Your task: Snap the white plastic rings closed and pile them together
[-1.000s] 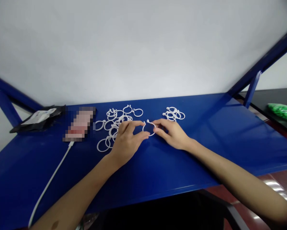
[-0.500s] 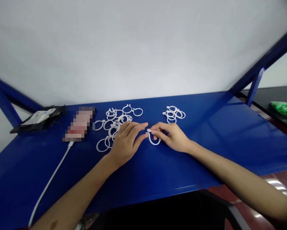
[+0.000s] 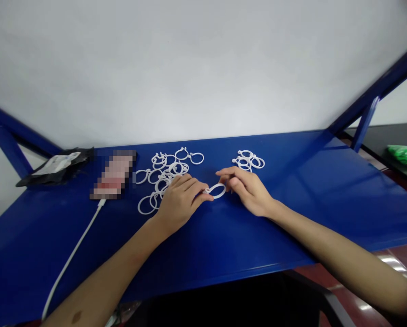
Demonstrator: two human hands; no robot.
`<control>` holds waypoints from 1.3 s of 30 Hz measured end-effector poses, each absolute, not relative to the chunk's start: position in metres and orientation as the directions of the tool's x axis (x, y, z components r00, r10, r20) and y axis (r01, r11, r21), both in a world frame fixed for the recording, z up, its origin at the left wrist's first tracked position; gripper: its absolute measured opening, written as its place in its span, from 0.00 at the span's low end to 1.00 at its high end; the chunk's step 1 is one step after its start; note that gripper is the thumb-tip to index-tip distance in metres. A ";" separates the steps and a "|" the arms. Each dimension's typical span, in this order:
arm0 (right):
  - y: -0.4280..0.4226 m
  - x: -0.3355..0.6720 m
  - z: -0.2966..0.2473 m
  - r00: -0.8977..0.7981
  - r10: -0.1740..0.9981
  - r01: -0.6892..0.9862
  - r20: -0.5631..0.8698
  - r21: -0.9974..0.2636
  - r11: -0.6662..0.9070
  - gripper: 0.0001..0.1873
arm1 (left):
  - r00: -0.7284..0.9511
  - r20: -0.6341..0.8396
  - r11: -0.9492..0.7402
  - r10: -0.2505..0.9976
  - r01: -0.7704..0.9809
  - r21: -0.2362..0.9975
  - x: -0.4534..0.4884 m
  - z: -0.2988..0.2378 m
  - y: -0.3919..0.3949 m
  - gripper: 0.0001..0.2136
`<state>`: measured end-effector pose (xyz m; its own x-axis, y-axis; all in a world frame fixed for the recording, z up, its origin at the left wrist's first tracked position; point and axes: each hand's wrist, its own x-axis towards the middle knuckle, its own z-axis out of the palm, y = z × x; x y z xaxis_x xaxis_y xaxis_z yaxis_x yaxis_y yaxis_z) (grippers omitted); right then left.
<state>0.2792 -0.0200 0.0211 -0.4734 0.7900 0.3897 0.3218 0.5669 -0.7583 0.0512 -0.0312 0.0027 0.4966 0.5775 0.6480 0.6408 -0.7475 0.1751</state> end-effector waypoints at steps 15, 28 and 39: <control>-0.030 0.274 0.022 -0.576 0.692 0.289 0.434 -0.684 0.670 0.06 | 0.386 0.744 -0.766 0.545 0.591 0.254 0.053 0.011 -0.036 0.12; -0.044 0.270 0.021 -0.687 0.500 0.201 0.527 -0.524 0.828 0.08 | 0.418 0.690 -0.771 0.590 0.544 0.330 0.058 0.014 -0.044 0.17; 0.011 0.300 0.016 -0.351 0.715 0.657 0.605 -0.385 0.648 0.10 | 0.237 0.568 -0.455 0.788 0.846 0.279 0.026 0.006 -0.007 0.09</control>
<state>0.3003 0.0109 0.0163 -0.3512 0.7150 0.6045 0.6573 0.6481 -0.3847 0.0256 -0.0066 0.0065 0.2367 0.7883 0.5680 0.8458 -0.4548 0.2787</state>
